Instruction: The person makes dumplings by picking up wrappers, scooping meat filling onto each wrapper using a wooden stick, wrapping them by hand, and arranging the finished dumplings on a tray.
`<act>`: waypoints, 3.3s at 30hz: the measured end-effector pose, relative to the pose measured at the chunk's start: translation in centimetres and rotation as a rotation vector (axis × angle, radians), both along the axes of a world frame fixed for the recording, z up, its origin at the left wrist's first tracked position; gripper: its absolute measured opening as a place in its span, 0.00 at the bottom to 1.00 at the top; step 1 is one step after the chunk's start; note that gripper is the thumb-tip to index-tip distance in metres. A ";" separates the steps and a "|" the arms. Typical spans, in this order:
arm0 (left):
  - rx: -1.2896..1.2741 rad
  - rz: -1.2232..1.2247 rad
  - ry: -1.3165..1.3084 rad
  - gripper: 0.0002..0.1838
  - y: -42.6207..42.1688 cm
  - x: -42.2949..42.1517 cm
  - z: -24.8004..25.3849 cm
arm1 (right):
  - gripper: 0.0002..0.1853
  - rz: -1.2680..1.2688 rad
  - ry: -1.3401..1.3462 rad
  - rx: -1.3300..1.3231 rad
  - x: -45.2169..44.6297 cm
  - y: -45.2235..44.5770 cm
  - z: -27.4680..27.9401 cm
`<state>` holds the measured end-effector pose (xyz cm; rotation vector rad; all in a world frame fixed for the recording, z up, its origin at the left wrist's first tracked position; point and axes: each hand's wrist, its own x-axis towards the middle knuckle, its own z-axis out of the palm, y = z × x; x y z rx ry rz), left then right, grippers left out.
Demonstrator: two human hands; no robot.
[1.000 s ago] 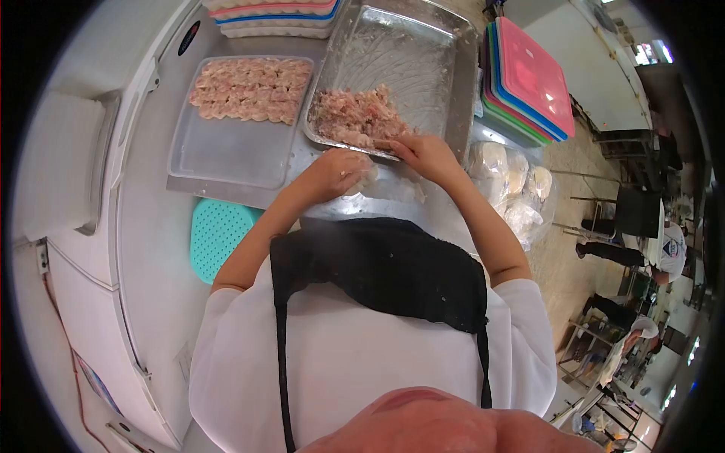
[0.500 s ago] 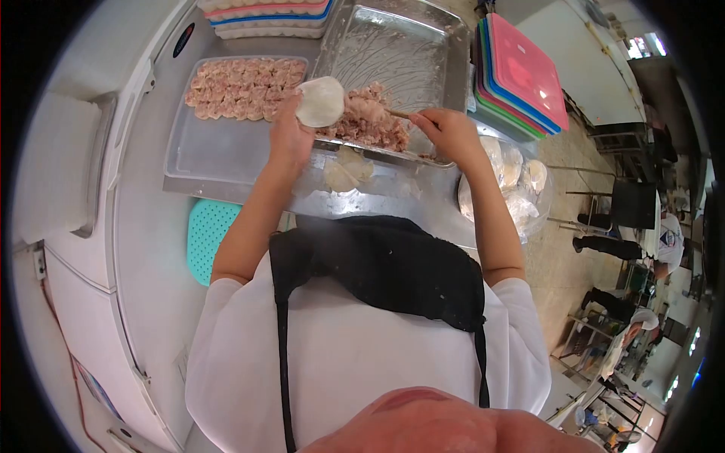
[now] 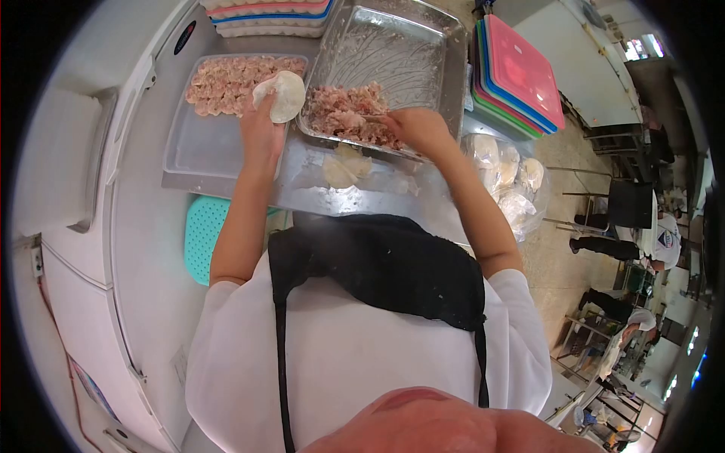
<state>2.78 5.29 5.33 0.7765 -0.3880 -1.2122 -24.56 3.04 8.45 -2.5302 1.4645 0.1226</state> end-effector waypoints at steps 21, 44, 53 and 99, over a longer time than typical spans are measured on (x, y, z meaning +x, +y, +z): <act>0.143 -0.387 0.606 0.35 -1.9 -9.1 2.4 | 0.14 -0.201 -0.764 -0.029 -1.4 3.6 -1.8; -0.082 -0.314 0.189 0.24 -2.9 -1.0 1.7 | 0.11 0.029 0.061 -0.121 -4.4 5.3 0.2; -0.291 -0.258 -1.078 0.36 -0.7 1.9 1.6 | 0.17 0.052 0.048 -0.112 2.0 1.6 -0.7; -0.274 -0.597 -1.263 0.34 0.8 -5.6 4.3 | 0.16 -0.217 -0.690 -0.016 -8.7 4.9 2.6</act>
